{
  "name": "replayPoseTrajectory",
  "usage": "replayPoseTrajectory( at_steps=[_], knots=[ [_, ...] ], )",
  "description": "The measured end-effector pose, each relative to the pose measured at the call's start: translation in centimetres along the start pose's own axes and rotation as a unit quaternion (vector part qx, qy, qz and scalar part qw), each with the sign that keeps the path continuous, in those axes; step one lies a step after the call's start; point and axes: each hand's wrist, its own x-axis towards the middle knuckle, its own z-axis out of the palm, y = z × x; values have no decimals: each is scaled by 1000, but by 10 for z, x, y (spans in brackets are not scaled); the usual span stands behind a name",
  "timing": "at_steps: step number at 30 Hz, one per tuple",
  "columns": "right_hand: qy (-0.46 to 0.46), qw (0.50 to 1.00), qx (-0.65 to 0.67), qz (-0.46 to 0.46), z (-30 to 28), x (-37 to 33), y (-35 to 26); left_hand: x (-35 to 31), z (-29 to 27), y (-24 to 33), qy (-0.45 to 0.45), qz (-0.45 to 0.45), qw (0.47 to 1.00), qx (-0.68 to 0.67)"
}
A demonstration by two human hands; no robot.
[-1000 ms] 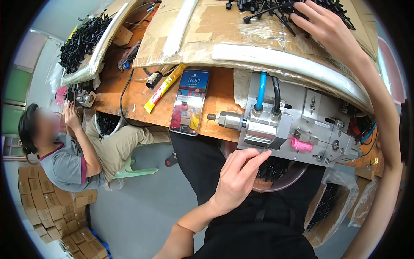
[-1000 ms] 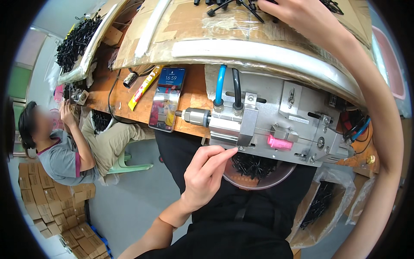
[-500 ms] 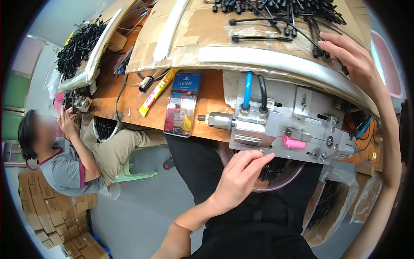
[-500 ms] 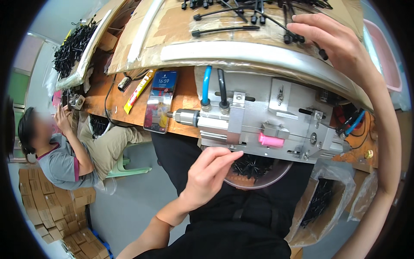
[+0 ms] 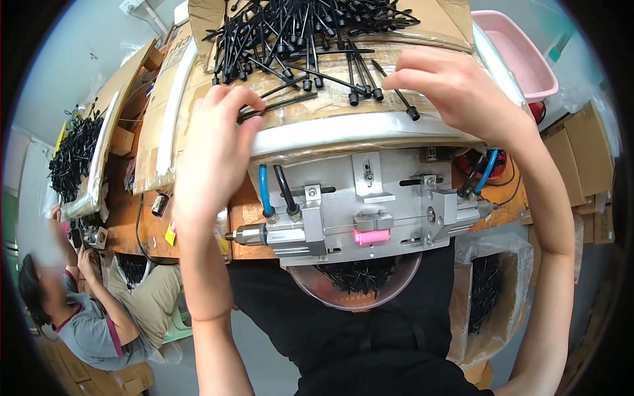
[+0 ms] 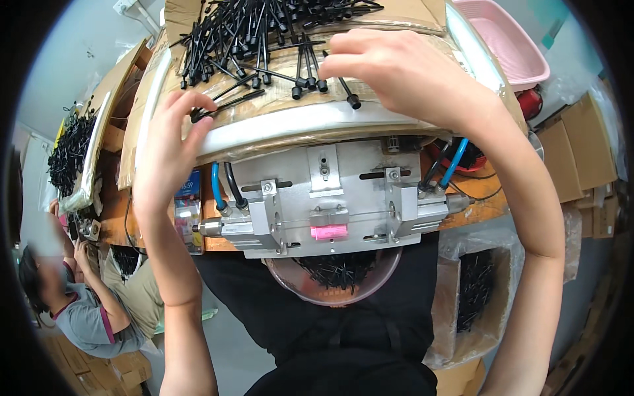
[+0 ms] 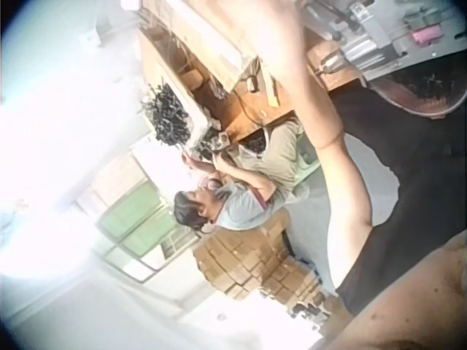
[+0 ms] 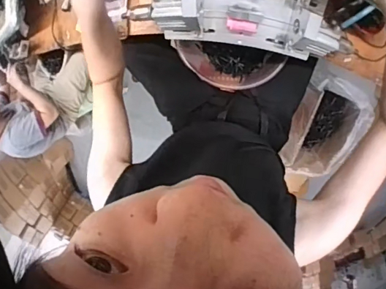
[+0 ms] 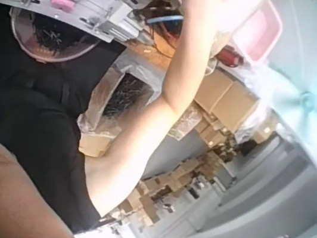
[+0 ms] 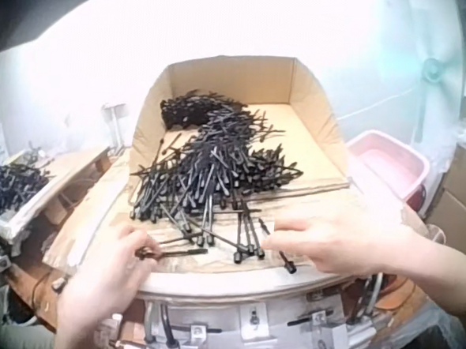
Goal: The person repeatedly picks up black tripod legs and inserts them into a metal jig on a workbench. They secure each leg using a pink lever mechanism and then remove the assembled unit. The process is repeated continuously throughout the video.
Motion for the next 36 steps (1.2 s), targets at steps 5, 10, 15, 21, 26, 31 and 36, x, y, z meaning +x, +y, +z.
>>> replayPoseTrajectory(
  at_steps=[5, 10, 15, 21, 26, 31, 36],
  knots=[
    [-67, 997, 8, -33, 2, -3, -6, 13, -11, -12, -145, -79, 983, -87],
    [72, 959, 242, 125, -8, -21, 7, 11, -19, -5, -198, -51, 961, -186],
    [183, 836, 401, 328, -26, -23, -19, 3, -13, 4, -61, 31, 988, -142],
    [288, 778, 387, 403, -33, -31, -26, 10, 0, 22, 90, 60, 989, -102],
    [296, 771, 402, 396, -40, -44, -30, 2, 9, 22, 34, 32, 996, -79],
    [297, 811, 304, 403, -19, -49, -51, -7, 14, 1, 26, 27, 991, -132],
    [158, 881, 143, 422, 2, -41, -43, -8, 11, -10, -51, -45, 984, -166]
  ],
)
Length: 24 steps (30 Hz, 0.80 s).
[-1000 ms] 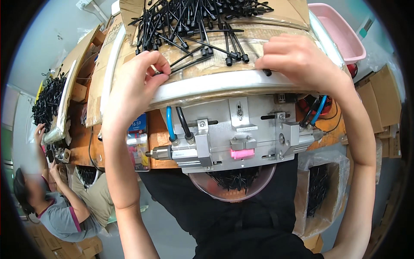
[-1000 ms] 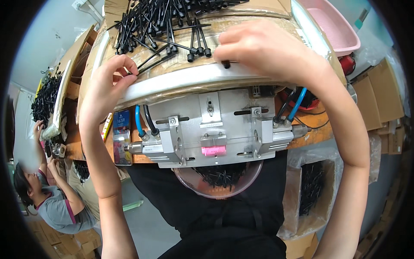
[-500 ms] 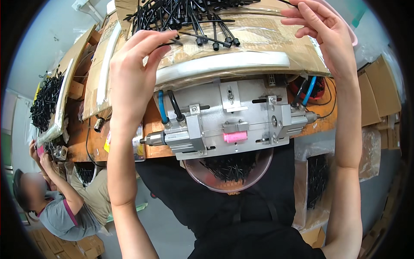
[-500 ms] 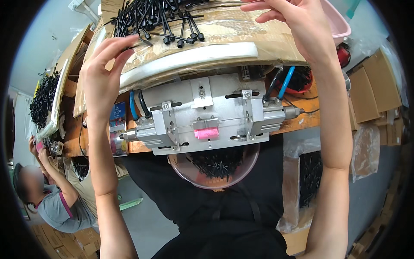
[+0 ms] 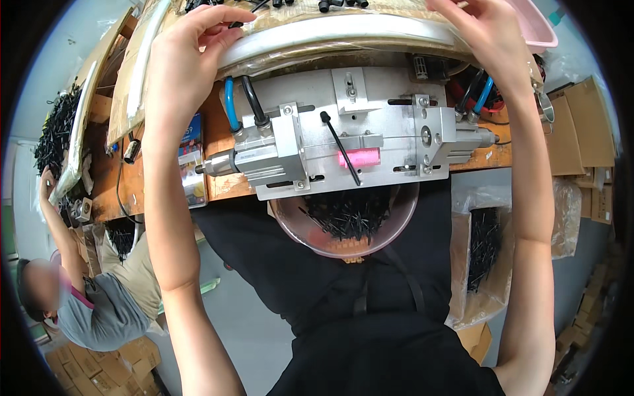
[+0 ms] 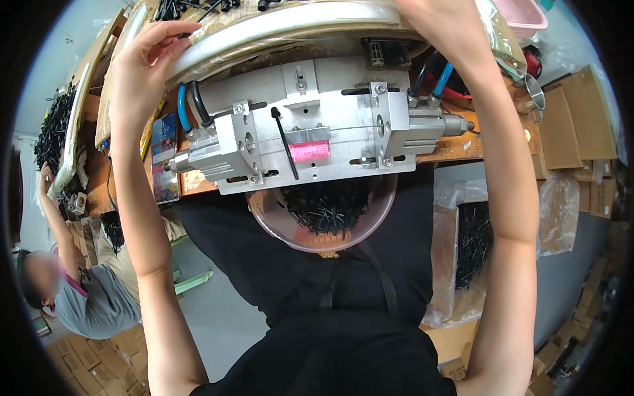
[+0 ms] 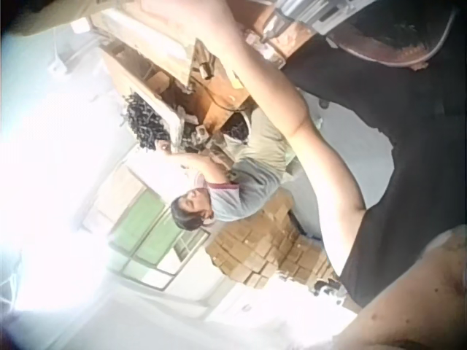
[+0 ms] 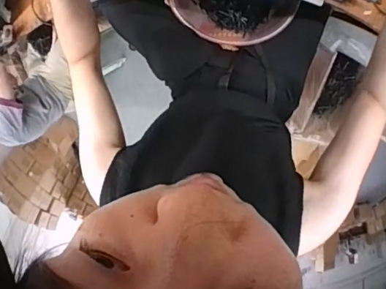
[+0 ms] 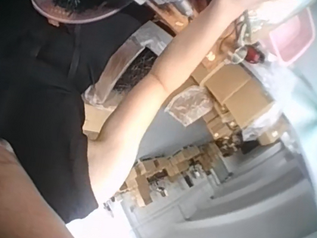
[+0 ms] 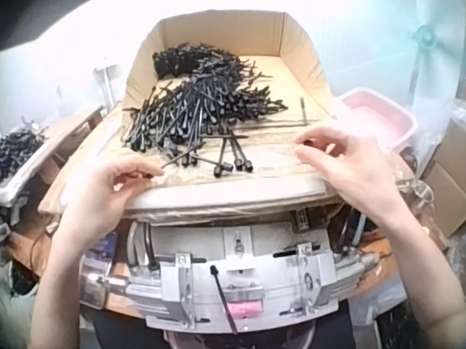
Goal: The person repeatedly picks up black tripod legs and inserts them into a metal jig on a workbench. They secure each leg using a pink lever mechanism and then remove the assembled unit. The process is repeated continuously throughout the video.
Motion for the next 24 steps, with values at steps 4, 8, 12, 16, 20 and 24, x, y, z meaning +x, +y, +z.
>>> replayPoseTrajectory(
  at_steps=[4, 8, 12, 16, 20, 24],
  knots=[
    [-48, 972, -166, -161, -1, 2, -11, 6, -8, -3, -51, 16, 997, -54],
    [-130, 905, -51, -402, 26, -41, -47, 3, -26, -15, -105, -38, 983, -149],
    [-185, 836, -214, -471, 71, -70, -61, 9, -58, -19, -142, -69, 938, -307],
    [-206, 796, -216, -526, 78, -58, -51, 10, -53, -37, -137, -118, 832, -525],
    [-111, 859, -47, -497, 64, -53, -51, -20, -51, -24, 3, -132, 885, -447],
    [-59, 958, 121, -254, 12, -62, -40, -76, -7, 40, 149, -87, 960, -221]
  ],
)
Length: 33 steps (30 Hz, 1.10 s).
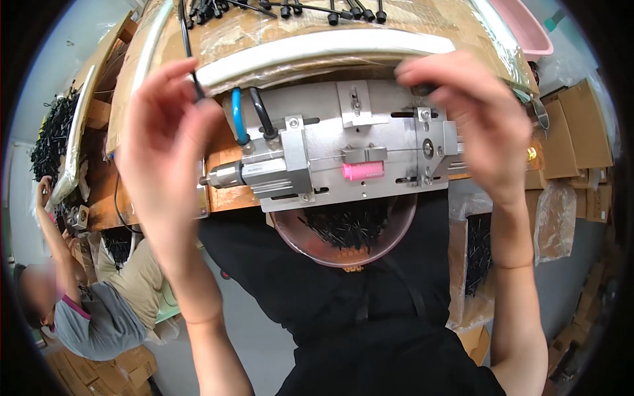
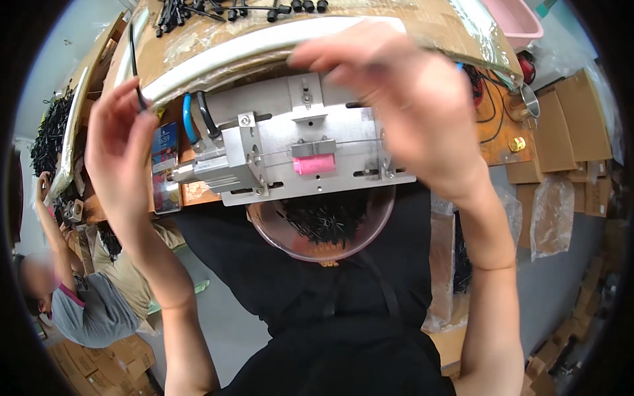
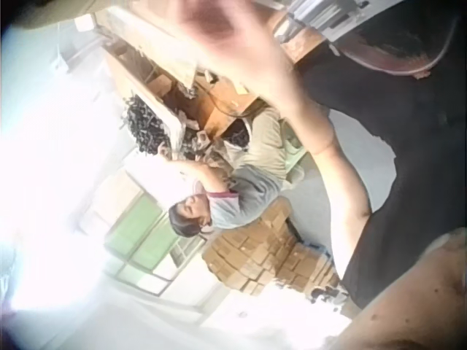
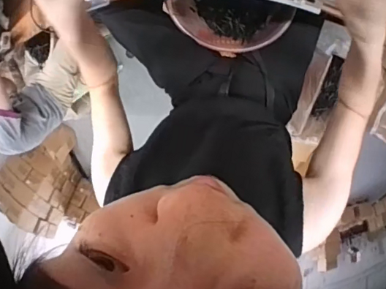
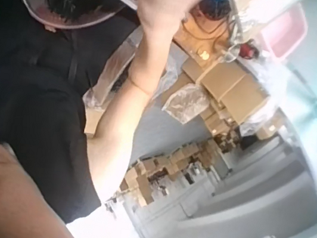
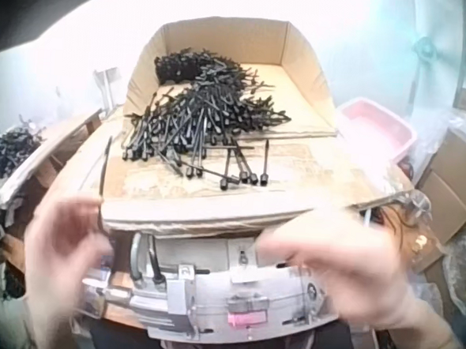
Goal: The person repeatedly picks up black tripod legs and inserts them into a metal jig on a workbench. They secure each leg using a pink lever mechanism and then remove the assembled unit. The process is repeated continuously throughout the video.
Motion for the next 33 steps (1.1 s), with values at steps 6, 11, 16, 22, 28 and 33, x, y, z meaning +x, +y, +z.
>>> replayPoseTrajectory(
  at_steps=[6, 11, 16, 22, 28, 33],
  knots=[
    [173, 924, 142, 309, -32, -36, -12, -122, 88, 30, -159, 76, 956, 234],
    [238, 904, 214, 283, -28, -51, -8, -128, 119, 24, -179, 59, 919, 345],
    [273, 916, 138, 261, -25, -55, -31, -123, 126, 18, -182, 113, 893, 395],
    [184, 958, 13, 222, 0, -85, -44, -122, 122, 18, -214, 94, 897, 375],
    [41, 980, -42, 190, 48, -106, -59, -25, 104, 35, -101, 163, 928, 318],
    [-5, 984, -38, 171, 82, -107, -57, 70, 102, 25, -65, 150, 925, 342]
  ],
)
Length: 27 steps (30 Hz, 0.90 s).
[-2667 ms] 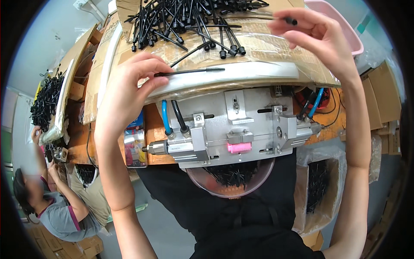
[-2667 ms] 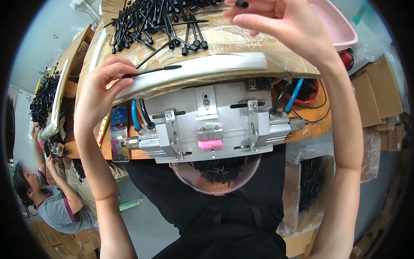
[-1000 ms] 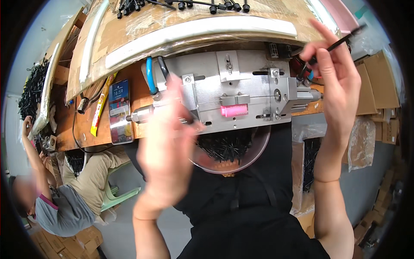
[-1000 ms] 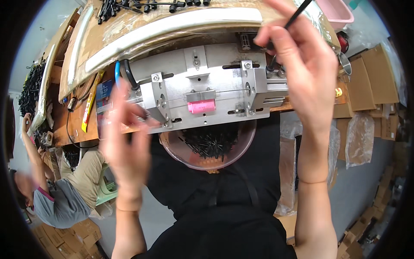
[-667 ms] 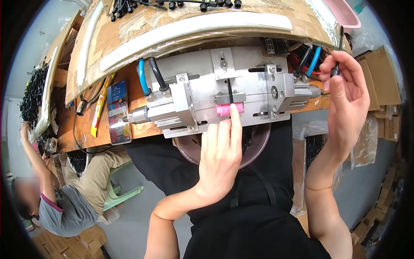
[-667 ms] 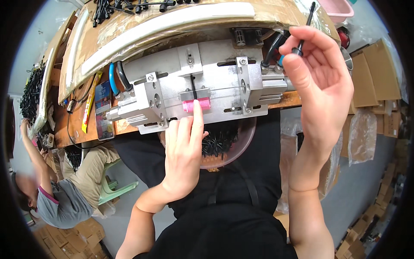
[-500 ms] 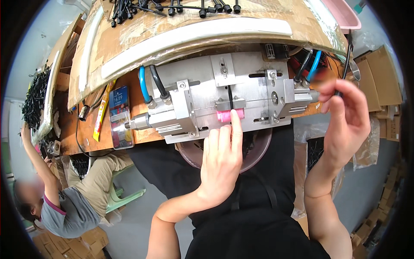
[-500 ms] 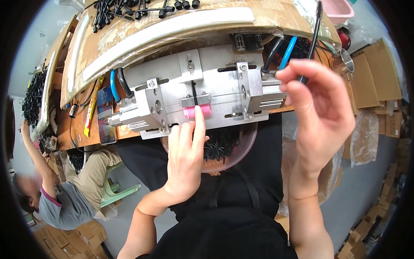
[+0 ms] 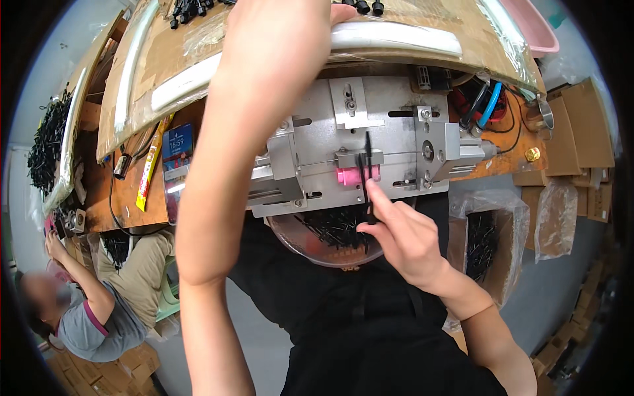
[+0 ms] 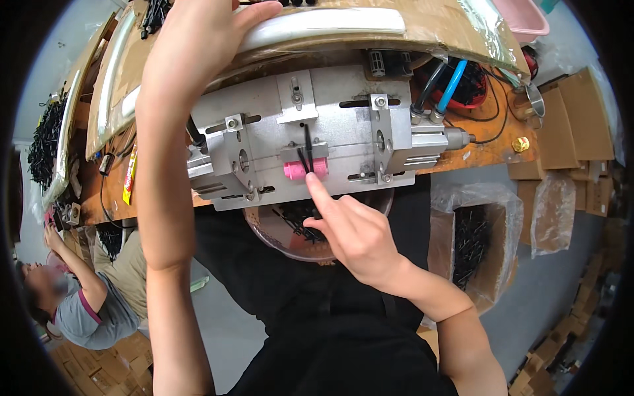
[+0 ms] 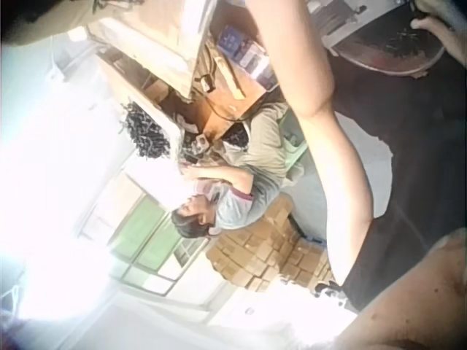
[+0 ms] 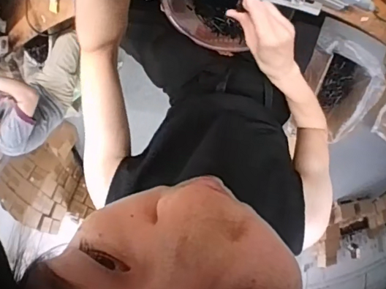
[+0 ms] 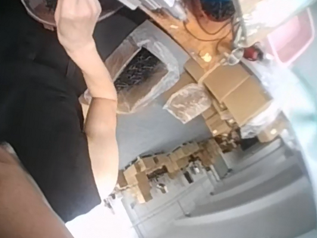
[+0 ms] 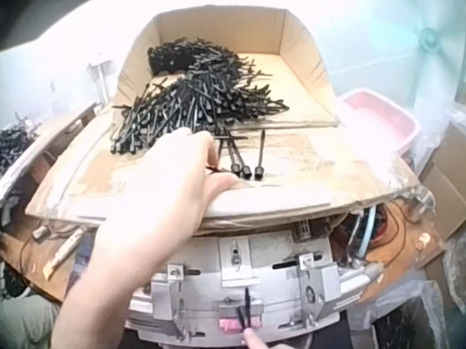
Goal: The person repeatedly picks up black tripod legs and inserts them into a metal jig on a workbench. They secure each leg using a pink lever mechanism and then remove the assembled unit. The process is repeated continuously throughout the video.
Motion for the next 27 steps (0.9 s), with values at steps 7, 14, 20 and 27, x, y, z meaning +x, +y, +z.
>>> replayPoseTrajectory(
  at_steps=[7, 14, 20, 27],
  knots=[
    [-30, 999, -1, 18, 7, 5, 5, 2, -11, -2, -26, -4, 996, -80],
    [-78, 993, -71, -61, -42, 45, -4, 10, 1, -38, -84, 68, 990, -88],
    [28, 946, -291, -140, -95, 184, 53, 25, -6, -37, -117, 54, 986, -109],
    [-38, 980, -125, -150, -97, 217, 88, -32, -48, -15, 63, -19, 981, -180]
  ],
)
